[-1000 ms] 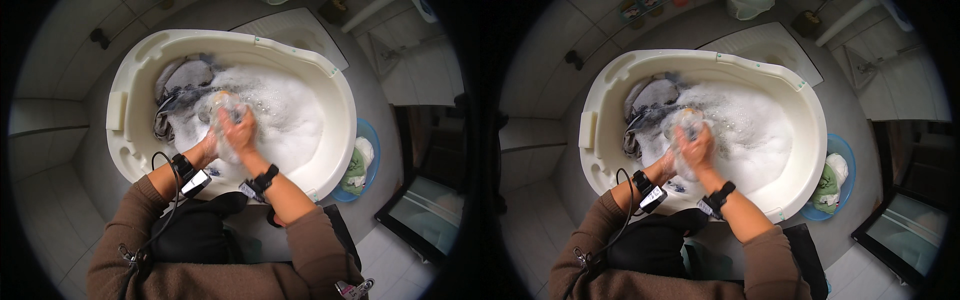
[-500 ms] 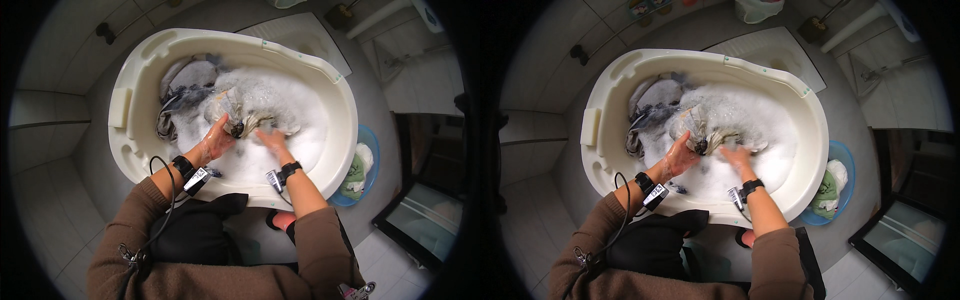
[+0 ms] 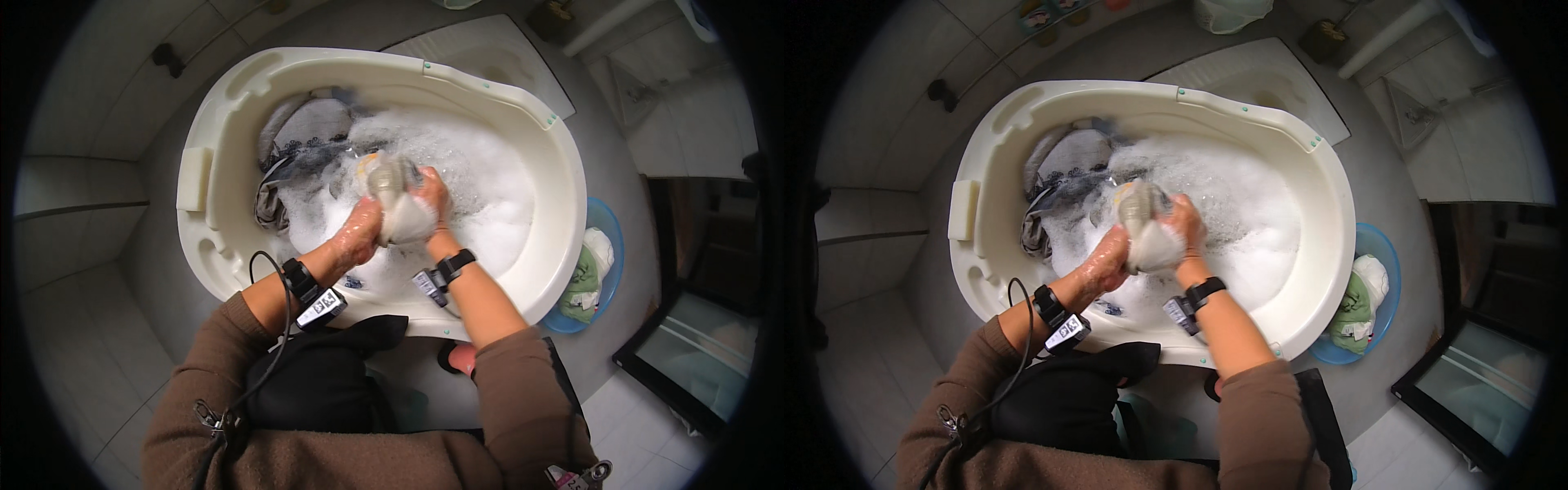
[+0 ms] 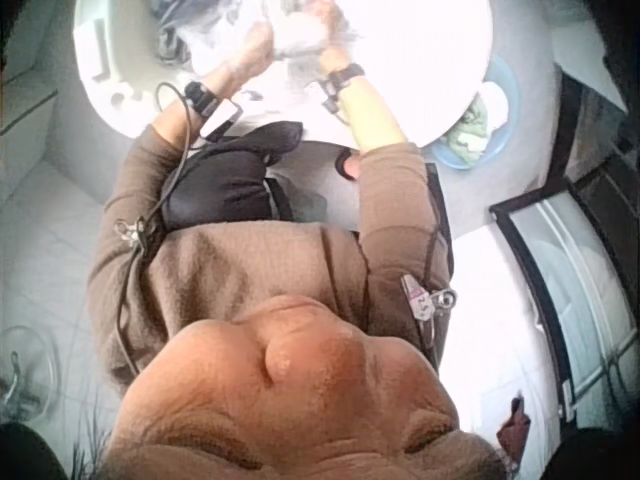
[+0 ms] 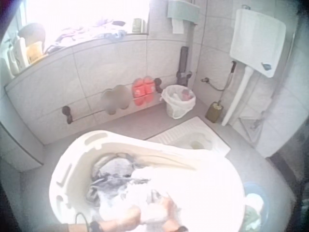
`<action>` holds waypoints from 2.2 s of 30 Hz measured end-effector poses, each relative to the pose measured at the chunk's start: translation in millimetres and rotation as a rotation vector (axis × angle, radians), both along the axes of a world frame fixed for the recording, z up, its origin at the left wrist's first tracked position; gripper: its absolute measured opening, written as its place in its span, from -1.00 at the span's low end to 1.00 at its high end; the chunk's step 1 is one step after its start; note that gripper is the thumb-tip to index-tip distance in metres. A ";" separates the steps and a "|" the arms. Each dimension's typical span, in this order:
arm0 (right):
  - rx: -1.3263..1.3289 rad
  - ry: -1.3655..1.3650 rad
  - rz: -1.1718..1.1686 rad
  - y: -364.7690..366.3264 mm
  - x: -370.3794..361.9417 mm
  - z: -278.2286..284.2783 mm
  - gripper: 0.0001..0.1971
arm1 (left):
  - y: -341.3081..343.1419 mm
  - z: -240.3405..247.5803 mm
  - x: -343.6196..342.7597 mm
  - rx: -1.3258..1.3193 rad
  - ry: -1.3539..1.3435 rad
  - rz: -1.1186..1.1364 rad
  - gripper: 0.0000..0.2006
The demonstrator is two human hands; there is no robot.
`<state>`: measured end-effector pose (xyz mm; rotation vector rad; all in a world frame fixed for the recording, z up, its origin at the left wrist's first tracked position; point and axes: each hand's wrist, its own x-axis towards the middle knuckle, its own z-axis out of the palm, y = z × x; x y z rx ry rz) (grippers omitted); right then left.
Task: The person hand washes clothes in a white basin filled with soapy water. They scrub and rinse multiple garments, including a striped shirt and a dark piece of clothing, then wring them out and place them aside.
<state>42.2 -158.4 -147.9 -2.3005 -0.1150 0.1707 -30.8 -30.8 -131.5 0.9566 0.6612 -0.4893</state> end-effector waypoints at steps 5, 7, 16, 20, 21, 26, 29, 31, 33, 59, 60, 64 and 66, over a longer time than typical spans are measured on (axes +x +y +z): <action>-0.453 0.141 0.123 -81.9 19.3 -35.9 -0.50 | 10.3 1.2 3.8 0.050 -0.079 0.112 -0.63; -0.461 0.360 -0.002 -113.3 18.7 -41.0 -0.29 | 22.9 -9.4 -1.5 0.122 0.065 0.207 -0.61; 0.194 0.383 0.080 -19.9 -42.9 -39.0 -0.19 | 25.7 -33.7 -8.0 -0.400 0.078 0.123 -0.37; 0.326 -0.010 0.283 27.2 -77.6 38.0 -0.50 | 48.4 -50.0 2.5 -0.795 -0.020 0.048 -0.50; 0.386 -0.075 0.304 35.7 -81.7 50.5 -0.54 | 49.9 -55.0 2.9 -0.889 -0.058 0.026 -0.53; 0.277 -0.219 0.094 38.7 -48.2 34.7 -0.62 | 33.8 -44.1 8.5 -0.333 -0.053 0.098 -0.74; 0.180 0.044 -0.048 -2.2 -1.2 -7.7 -0.63 | 8.2 -12.6 11.9 -0.266 -0.034 0.073 -0.76; -0.217 -0.080 0.069 -34.7 24.8 -23.4 -0.56 | 5.8 3.3 12.2 -0.220 -0.062 0.101 -0.75; -0.365 0.066 0.157 -75.8 29.3 -29.2 -0.46 | 11.1 7.8 4.4 -0.126 0.060 0.165 -0.71; -0.160 0.188 -0.028 -31.9 24.6 -36.8 -0.49 | 20.7 -4.8 9.9 -0.128 -0.017 0.164 -0.74; -0.305 0.107 0.032 -54.4 25.4 -41.3 -0.42 | 22.7 -4.0 8.8 -0.078 -0.079 0.197 -0.73; -0.431 0.334 -0.294 -99.5 12.5 -66.5 -0.18 | 43.0 -15.7 1.9 -0.047 0.060 0.248 -0.64; -0.531 0.341 -0.199 -75.7 -4.1 -85.0 -0.17 | 43.8 -25.8 -1.2 -0.158 0.128 0.218 -0.57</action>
